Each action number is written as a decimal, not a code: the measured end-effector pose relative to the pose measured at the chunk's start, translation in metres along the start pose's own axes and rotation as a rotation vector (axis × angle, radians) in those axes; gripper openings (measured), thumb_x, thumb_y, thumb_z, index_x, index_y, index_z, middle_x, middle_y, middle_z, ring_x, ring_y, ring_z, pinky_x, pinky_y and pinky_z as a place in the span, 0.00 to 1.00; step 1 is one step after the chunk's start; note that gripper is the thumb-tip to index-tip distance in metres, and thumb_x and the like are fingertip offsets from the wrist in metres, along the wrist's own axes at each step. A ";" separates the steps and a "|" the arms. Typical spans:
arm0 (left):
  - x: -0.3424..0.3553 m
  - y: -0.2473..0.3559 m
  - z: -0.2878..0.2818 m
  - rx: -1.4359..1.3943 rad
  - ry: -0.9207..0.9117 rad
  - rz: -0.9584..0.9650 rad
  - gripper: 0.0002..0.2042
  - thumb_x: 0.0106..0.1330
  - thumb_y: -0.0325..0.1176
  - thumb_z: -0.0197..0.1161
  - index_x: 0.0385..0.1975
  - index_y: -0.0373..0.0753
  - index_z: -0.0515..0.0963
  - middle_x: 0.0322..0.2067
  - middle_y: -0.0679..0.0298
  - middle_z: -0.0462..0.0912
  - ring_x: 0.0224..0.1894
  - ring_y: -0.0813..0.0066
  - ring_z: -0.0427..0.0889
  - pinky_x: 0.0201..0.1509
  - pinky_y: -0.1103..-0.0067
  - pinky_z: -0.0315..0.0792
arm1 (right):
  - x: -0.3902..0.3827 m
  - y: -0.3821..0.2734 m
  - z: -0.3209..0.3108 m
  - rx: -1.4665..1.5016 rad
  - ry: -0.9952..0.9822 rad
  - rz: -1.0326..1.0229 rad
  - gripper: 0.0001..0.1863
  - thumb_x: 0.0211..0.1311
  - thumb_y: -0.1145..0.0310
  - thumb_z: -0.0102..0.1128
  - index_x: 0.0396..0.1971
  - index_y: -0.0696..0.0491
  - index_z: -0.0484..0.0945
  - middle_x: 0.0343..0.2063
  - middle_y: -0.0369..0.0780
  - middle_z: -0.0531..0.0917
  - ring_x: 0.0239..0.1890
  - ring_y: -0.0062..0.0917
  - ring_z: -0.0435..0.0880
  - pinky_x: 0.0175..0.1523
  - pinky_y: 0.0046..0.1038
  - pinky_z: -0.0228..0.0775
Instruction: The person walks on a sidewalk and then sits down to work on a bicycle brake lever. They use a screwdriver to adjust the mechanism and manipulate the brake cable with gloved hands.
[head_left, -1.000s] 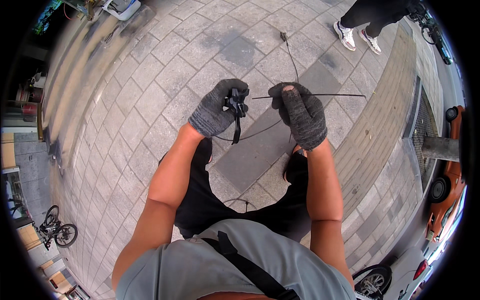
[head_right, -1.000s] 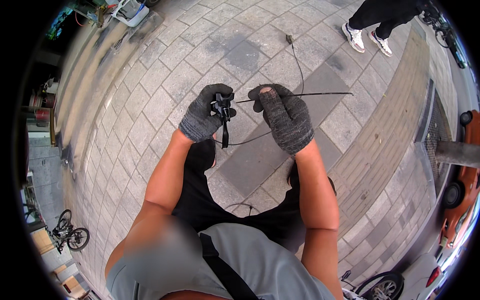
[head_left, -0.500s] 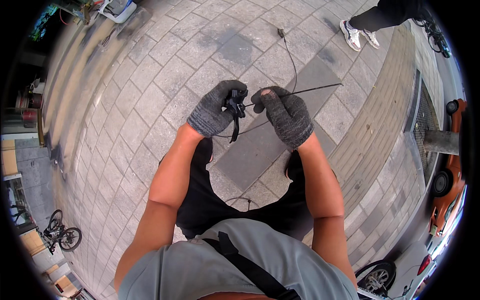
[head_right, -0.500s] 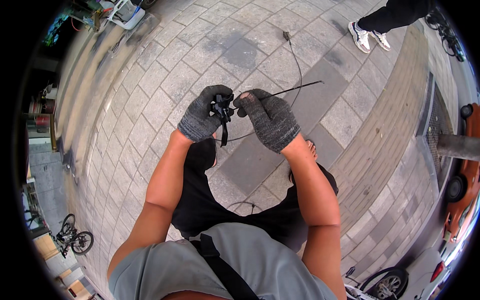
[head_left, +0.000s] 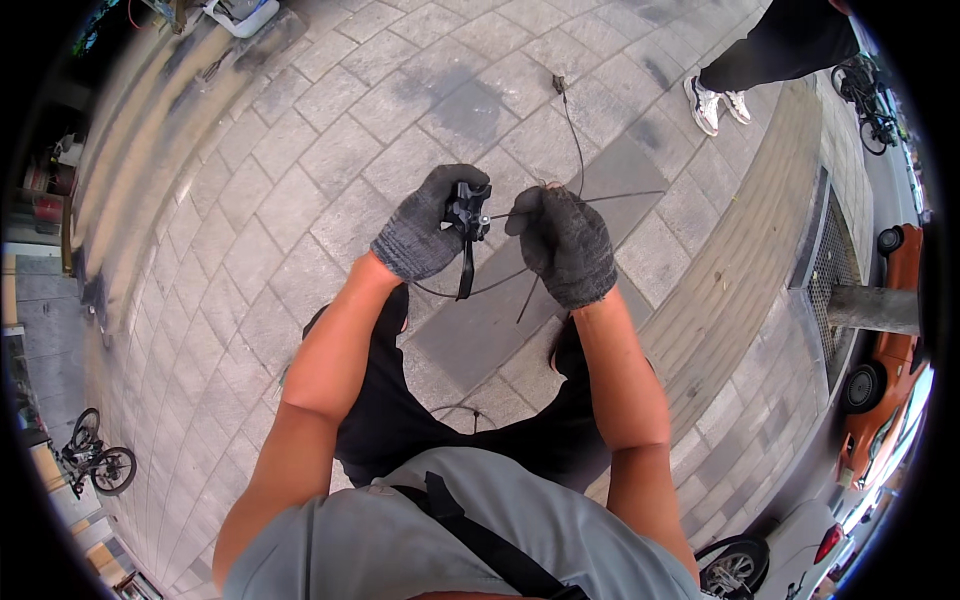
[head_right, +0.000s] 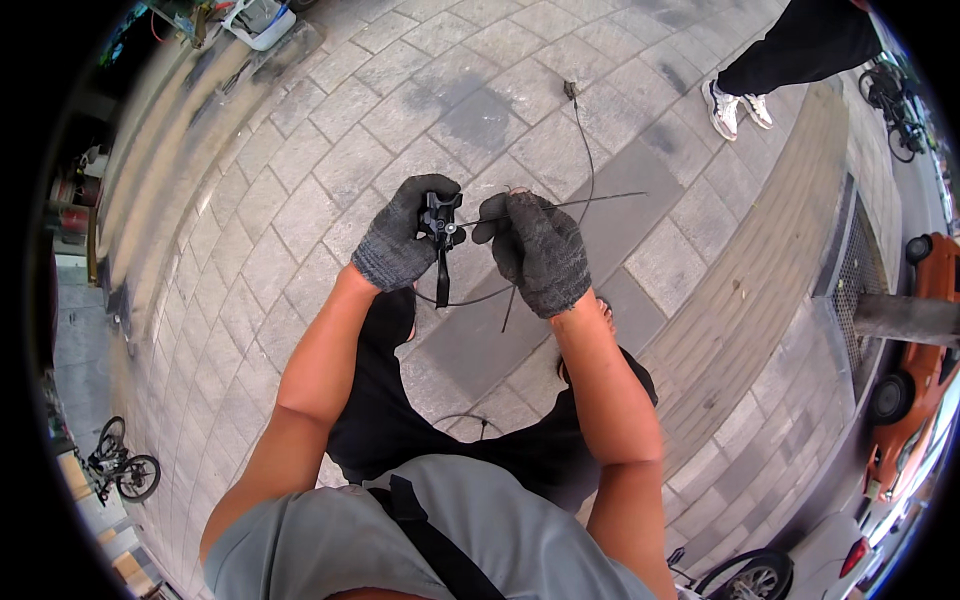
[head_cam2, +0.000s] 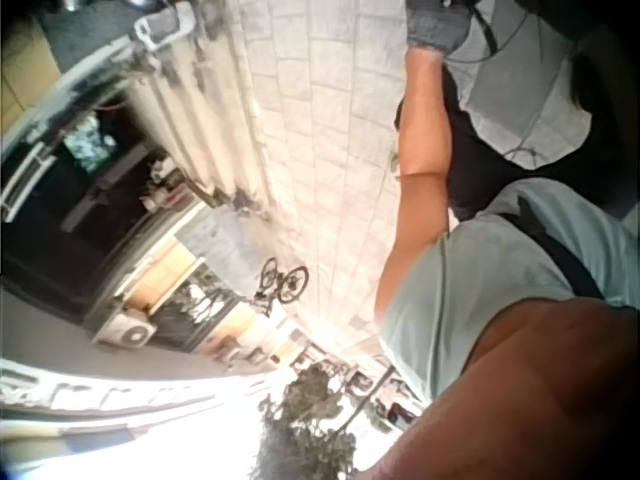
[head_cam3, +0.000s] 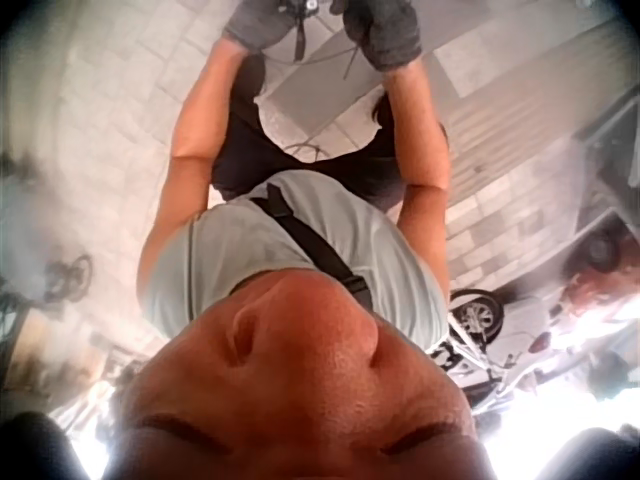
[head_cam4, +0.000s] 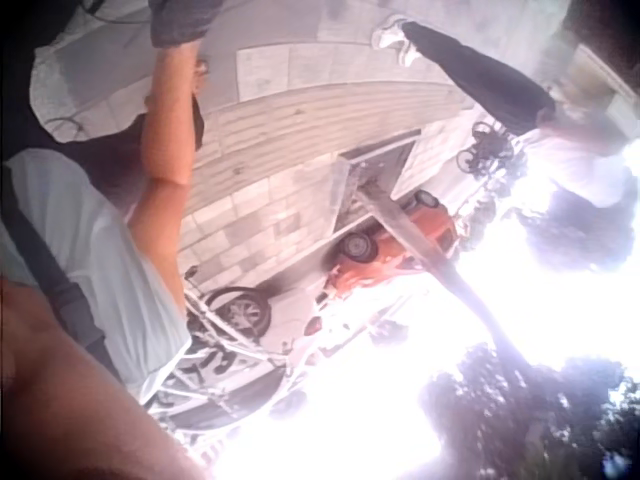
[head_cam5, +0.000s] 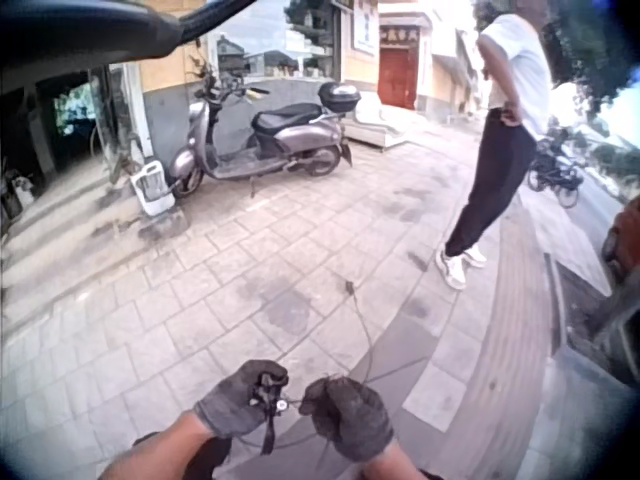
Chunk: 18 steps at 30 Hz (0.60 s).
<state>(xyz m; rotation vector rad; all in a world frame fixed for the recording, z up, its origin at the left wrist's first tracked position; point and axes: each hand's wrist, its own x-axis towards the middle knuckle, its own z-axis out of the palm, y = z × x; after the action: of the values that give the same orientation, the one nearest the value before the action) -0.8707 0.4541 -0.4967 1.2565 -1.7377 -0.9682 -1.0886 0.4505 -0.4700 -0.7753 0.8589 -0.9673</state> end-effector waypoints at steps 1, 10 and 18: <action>0.000 0.000 -0.001 0.005 0.004 0.006 0.28 0.59 0.22 0.73 0.58 0.44 0.71 0.46 0.62 0.80 0.46 0.74 0.82 0.50 0.76 0.79 | 0.000 0.000 0.000 0.004 -0.002 -0.001 0.22 0.77 0.52 0.49 0.41 0.56 0.82 0.26 0.38 0.85 0.16 0.15 0.68 0.22 0.19 0.58; 0.005 -0.006 -0.001 0.035 0.026 -0.020 0.27 0.60 0.19 0.70 0.59 0.43 0.71 0.43 0.63 0.79 0.43 0.75 0.81 0.51 0.76 0.79 | 0.011 0.012 -0.015 0.070 0.134 0.136 0.22 0.76 0.49 0.50 0.35 0.54 0.81 0.23 0.37 0.82 0.17 0.17 0.70 0.21 0.21 0.58; 0.013 -0.014 0.002 0.164 0.160 -0.097 0.28 0.59 0.16 0.64 0.60 0.45 0.71 0.40 0.59 0.81 0.42 0.67 0.83 0.51 0.73 0.78 | 0.010 0.012 -0.005 -0.373 0.151 0.113 0.17 0.75 0.53 0.56 0.40 0.53 0.84 0.19 0.33 0.79 0.19 0.13 0.70 0.24 0.21 0.61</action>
<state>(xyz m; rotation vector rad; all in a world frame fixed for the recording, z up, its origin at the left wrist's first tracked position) -0.8699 0.4388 -0.5076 1.4937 -1.6706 -0.7686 -1.0853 0.4446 -0.4853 -0.9670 1.2236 -0.7805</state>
